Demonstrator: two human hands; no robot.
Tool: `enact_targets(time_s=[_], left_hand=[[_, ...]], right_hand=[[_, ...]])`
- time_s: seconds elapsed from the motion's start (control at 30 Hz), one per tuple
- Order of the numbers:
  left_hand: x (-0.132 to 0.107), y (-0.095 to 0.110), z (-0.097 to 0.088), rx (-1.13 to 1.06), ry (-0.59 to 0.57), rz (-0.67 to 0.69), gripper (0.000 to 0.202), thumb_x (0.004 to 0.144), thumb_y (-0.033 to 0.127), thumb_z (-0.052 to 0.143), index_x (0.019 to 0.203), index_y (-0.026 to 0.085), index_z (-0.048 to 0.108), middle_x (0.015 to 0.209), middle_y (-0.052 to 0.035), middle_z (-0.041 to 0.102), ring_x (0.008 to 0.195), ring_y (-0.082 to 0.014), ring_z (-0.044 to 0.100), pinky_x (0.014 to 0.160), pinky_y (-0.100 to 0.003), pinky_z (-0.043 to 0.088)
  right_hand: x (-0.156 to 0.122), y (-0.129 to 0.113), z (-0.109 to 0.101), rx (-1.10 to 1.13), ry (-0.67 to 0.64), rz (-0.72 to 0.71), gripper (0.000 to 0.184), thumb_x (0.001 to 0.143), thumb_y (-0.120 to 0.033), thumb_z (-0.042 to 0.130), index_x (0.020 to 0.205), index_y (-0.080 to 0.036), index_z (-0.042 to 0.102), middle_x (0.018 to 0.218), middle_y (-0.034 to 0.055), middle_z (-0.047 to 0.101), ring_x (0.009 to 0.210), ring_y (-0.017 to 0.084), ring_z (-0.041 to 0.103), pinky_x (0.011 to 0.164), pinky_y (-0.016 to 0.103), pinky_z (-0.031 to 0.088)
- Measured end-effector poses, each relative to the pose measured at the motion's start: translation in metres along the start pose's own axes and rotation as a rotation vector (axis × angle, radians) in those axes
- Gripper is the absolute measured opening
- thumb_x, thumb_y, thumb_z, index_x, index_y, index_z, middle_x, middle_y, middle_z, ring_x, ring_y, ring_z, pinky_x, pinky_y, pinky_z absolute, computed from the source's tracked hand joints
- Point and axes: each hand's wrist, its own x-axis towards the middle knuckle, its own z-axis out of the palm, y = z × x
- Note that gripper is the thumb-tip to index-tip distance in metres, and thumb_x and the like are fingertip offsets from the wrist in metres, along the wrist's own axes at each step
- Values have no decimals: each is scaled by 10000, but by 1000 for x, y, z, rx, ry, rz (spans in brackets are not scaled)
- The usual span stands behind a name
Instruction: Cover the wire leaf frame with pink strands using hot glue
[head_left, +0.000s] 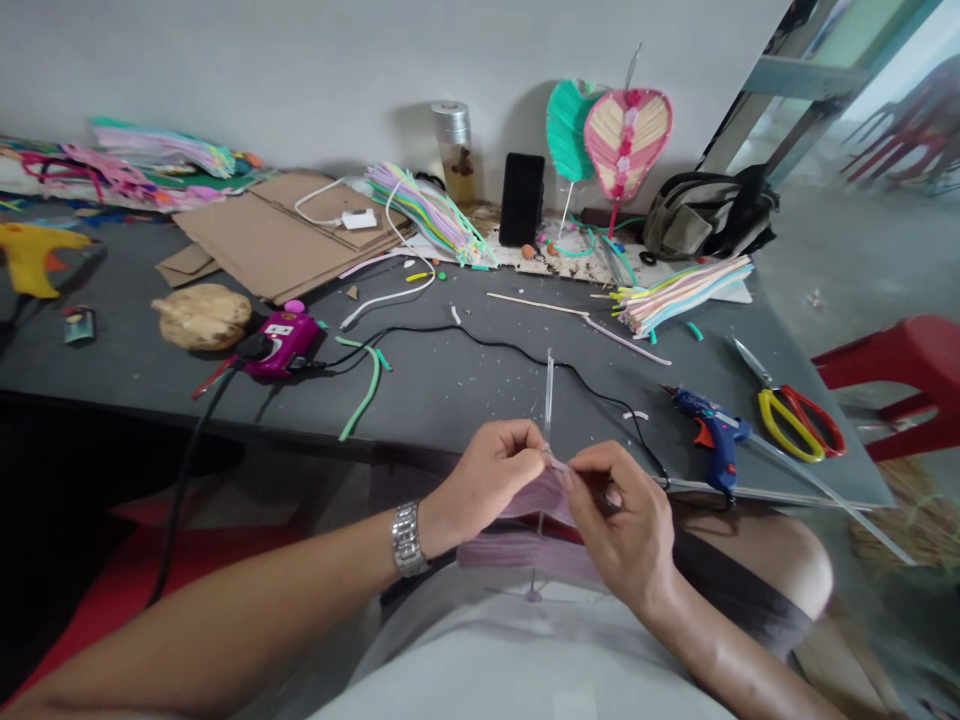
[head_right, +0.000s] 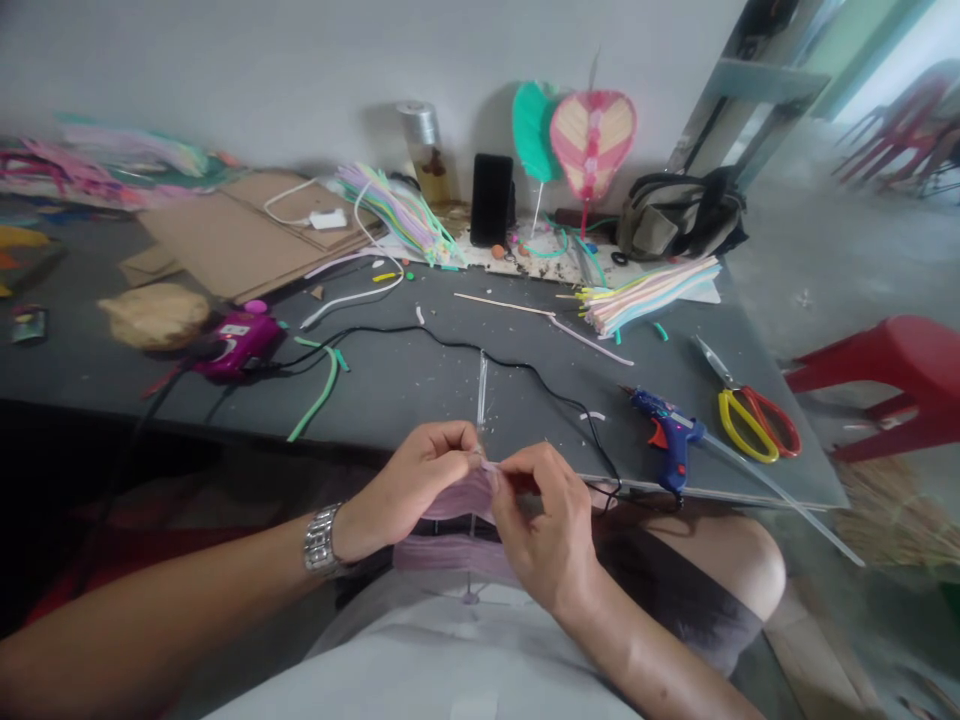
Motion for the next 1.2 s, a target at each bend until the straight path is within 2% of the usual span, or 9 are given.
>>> enact_targets(time_s=[0.13, 0.37, 0.6, 0.93, 1.2], left_hand=[[-1, 2, 0, 8, 4, -6, 175, 687, 299, 619, 634, 191, 492, 587, 66, 442, 571, -82, 361, 561, -235, 296], [-2, 1, -1, -9, 0, -44, 190, 688, 300, 635, 629, 189, 492, 592, 48, 494, 576, -88, 421, 572, -237, 311], [-2, -1, 0, -60, 35, -74, 194, 672, 295, 670, 650, 188, 510, 587, 51, 501, 562, -84, 439, 561, -228, 318], [-4, -3, 0, 4, 50, -24, 184, 692, 309, 689, 692, 185, 553, 639, 16, 598, 601, -115, 530, 593, -247, 386], [-5, 2, 0, 114, 65, 38, 176, 713, 294, 678, 678, 182, 547, 638, 22, 582, 610, -110, 517, 600, -242, 407]], right_hand=[[-4, -2, -3, 98, -60, 184, 79, 909, -180, 648, 834, -203, 642, 714, -27, 631, 583, 109, 530, 544, 232, 417], [-2, -1, -1, 239, -108, 279, 87, 901, -194, 641, 820, -197, 673, 729, -19, 636, 614, 111, 538, 568, 234, 419], [-2, 2, -2, 258, -126, 266, 99, 896, -163, 621, 826, -193, 684, 743, -14, 642, 641, 114, 545, 586, 235, 420], [1, -1, -3, 221, -118, 189, 124, 889, -117, 595, 818, -190, 665, 738, -19, 632, 609, 102, 523, 556, 226, 398], [1, -1, -2, 197, -137, 175, 130, 886, -113, 582, 819, -193, 660, 738, -11, 632, 622, 112, 539, 568, 233, 409]])
